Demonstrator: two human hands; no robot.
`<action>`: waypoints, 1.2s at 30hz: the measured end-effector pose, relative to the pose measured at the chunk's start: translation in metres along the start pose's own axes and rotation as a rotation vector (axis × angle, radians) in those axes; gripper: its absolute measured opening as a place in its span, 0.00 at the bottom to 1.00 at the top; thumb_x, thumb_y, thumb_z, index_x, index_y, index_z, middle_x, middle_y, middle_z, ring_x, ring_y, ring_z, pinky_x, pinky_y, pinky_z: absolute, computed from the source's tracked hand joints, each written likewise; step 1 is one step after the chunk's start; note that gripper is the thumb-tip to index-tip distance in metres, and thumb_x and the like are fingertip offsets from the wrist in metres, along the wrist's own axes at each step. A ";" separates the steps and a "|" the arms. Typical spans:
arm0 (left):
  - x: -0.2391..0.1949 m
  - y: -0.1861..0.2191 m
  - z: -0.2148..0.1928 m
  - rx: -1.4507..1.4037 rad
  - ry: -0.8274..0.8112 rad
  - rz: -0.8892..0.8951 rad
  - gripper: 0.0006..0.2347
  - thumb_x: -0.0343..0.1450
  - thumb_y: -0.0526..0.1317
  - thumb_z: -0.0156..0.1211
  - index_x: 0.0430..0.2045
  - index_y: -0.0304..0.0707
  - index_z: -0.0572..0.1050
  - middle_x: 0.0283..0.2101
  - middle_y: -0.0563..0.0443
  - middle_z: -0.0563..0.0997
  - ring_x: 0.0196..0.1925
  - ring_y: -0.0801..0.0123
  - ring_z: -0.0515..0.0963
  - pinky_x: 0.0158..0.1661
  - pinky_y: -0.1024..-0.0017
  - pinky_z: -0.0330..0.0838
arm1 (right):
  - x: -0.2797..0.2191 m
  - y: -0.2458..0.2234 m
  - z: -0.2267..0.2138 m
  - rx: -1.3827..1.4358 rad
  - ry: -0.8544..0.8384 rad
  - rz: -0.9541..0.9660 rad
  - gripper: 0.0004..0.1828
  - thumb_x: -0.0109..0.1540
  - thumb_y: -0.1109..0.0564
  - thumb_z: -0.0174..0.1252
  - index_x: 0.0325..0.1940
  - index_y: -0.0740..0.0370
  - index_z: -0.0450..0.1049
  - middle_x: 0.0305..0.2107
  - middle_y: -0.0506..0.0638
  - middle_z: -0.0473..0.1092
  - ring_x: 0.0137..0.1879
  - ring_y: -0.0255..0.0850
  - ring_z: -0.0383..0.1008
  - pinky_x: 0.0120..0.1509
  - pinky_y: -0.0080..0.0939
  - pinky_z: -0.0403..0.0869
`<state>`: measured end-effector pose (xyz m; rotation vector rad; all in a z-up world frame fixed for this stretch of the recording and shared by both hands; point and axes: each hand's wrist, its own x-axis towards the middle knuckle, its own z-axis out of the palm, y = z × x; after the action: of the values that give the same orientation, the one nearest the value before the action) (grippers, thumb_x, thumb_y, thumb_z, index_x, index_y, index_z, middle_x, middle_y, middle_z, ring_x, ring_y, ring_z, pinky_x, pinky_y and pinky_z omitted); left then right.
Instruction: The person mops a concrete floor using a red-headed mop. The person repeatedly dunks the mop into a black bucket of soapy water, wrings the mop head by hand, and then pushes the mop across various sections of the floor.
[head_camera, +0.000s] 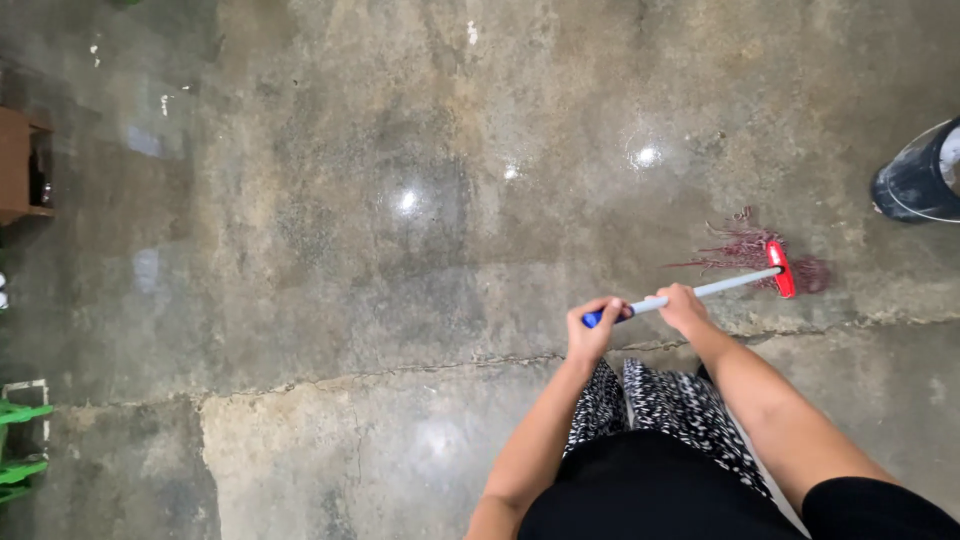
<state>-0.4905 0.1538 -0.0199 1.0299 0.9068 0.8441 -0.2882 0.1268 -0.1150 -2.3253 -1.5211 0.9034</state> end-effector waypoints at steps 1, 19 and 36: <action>-0.004 -0.003 0.006 -0.035 -0.007 0.001 0.08 0.76 0.37 0.61 0.33 0.28 0.82 0.35 0.48 0.85 0.39 0.72 0.82 0.47 0.72 0.78 | -0.001 0.003 0.002 0.013 -0.009 0.003 0.23 0.61 0.39 0.63 0.28 0.62 0.81 0.28 0.63 0.74 0.38 0.60 0.76 0.41 0.56 0.71; -0.036 0.180 -0.086 0.369 0.291 -0.010 0.08 0.71 0.37 0.64 0.33 0.28 0.84 0.31 0.49 0.86 0.36 0.72 0.83 0.43 0.73 0.77 | 0.006 -0.143 0.057 0.614 -0.205 -0.361 0.16 0.55 0.65 0.54 0.41 0.56 0.83 0.35 0.55 0.81 0.42 0.46 0.81 0.48 0.44 0.75; -0.008 0.153 -0.071 0.408 0.374 -0.071 0.08 0.69 0.39 0.67 0.30 0.30 0.85 0.30 0.48 0.88 0.35 0.72 0.85 0.41 0.74 0.78 | 0.049 -0.105 0.051 0.353 -0.281 -0.502 0.05 0.56 0.61 0.55 0.30 0.60 0.77 0.25 0.60 0.74 0.32 0.53 0.75 0.42 0.51 0.72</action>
<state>-0.5809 0.2142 0.1096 1.1999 1.4692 0.8236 -0.3837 0.2091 -0.1221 -1.5222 -1.7604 1.2609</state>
